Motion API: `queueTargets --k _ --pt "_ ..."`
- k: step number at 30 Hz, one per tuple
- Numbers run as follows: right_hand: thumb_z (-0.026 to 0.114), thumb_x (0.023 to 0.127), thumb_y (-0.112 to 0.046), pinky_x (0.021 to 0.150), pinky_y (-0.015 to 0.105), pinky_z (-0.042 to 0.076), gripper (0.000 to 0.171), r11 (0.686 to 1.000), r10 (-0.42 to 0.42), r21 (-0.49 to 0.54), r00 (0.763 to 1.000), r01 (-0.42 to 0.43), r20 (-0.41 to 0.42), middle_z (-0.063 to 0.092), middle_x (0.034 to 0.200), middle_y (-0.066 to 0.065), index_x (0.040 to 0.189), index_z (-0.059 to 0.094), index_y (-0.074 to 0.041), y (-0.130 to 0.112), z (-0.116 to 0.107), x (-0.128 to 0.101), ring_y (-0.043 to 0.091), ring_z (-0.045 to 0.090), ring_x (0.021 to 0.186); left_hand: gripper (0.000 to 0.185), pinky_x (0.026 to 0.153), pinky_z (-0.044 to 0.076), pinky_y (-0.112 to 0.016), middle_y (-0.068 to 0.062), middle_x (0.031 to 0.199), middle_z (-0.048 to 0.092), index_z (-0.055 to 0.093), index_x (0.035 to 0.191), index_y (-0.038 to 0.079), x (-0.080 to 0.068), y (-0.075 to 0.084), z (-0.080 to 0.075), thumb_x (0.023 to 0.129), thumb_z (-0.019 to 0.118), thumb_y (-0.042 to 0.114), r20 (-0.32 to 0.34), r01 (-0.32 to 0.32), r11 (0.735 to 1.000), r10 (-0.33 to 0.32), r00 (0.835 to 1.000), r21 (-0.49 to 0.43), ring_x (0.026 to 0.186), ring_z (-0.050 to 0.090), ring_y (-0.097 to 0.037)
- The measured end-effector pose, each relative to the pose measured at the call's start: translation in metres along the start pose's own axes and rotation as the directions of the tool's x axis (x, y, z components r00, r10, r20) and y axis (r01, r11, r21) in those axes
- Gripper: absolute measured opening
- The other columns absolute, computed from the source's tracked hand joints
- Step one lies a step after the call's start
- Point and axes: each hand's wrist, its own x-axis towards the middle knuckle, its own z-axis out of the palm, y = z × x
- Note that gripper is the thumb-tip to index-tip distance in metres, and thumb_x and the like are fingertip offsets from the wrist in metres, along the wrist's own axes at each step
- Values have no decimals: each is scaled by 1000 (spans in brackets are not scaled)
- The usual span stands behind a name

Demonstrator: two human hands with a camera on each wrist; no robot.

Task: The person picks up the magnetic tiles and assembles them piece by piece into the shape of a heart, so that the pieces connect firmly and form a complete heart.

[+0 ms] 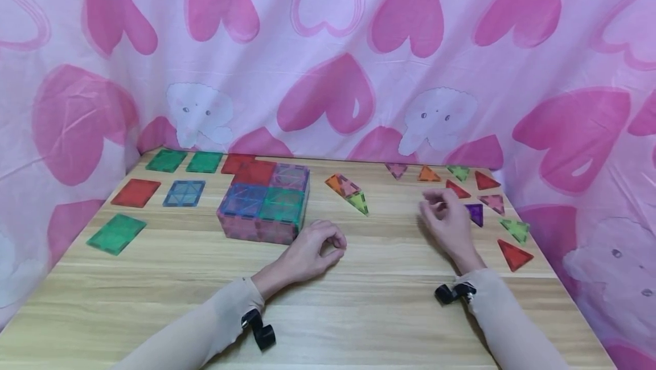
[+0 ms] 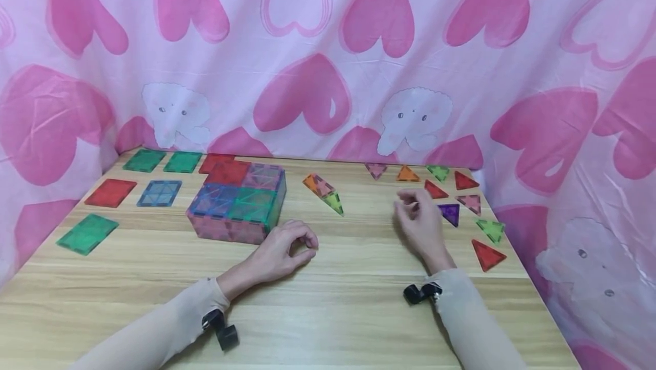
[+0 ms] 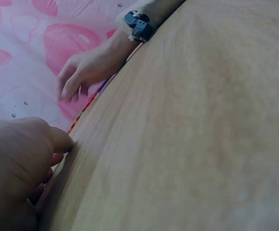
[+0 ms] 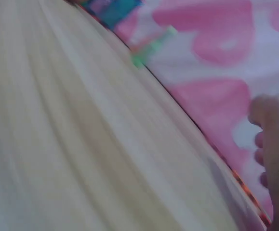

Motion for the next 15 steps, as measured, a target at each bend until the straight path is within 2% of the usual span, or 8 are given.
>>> queueTargets --k 3,6,10,15 --pt "74 101 -1 87 19 44 21 995 0 -97 988 -15 -153 72 112 18 122 78 1 11 -22 -5 29 65 100 12 92 55 -33 7 102 73 76 102 18 0 1 -1 98 84 9 1 4 1000 -4 1000 -2 101 65 -10" --pt "69 99 4 92 29 41 25 981 9 -189 977 -50 -214 72 114 24 122 77 4 21 -40 -10 39 66 107 12 92 55 -33 7 102 73 77 102 18 0 1 -2 98 84 9 2 4 1000 -4 1000 -5 101 65 -11" --pt "66 96 8 98 50 43 31 966 4 -255 983 -52 -185 70 119 31 126 74 10 30 -57 -16 50 63 114 11 92 55 -33 7 101 73 76 102 18 -1 1 -2 98 83 9 -2 -6 1000 6 1000 -6 100 65 -11" --pt "66 96 6 107 71 41 28 947 34 -317 998 -50 -56 65 125 37 122 74 14 33 -66 -21 60 57 124 11 91 55 -32 7 101 73 76 101 18 0 1 0 98 83 9 -3 -19 1000 19 1000 -5 100 64 -10"
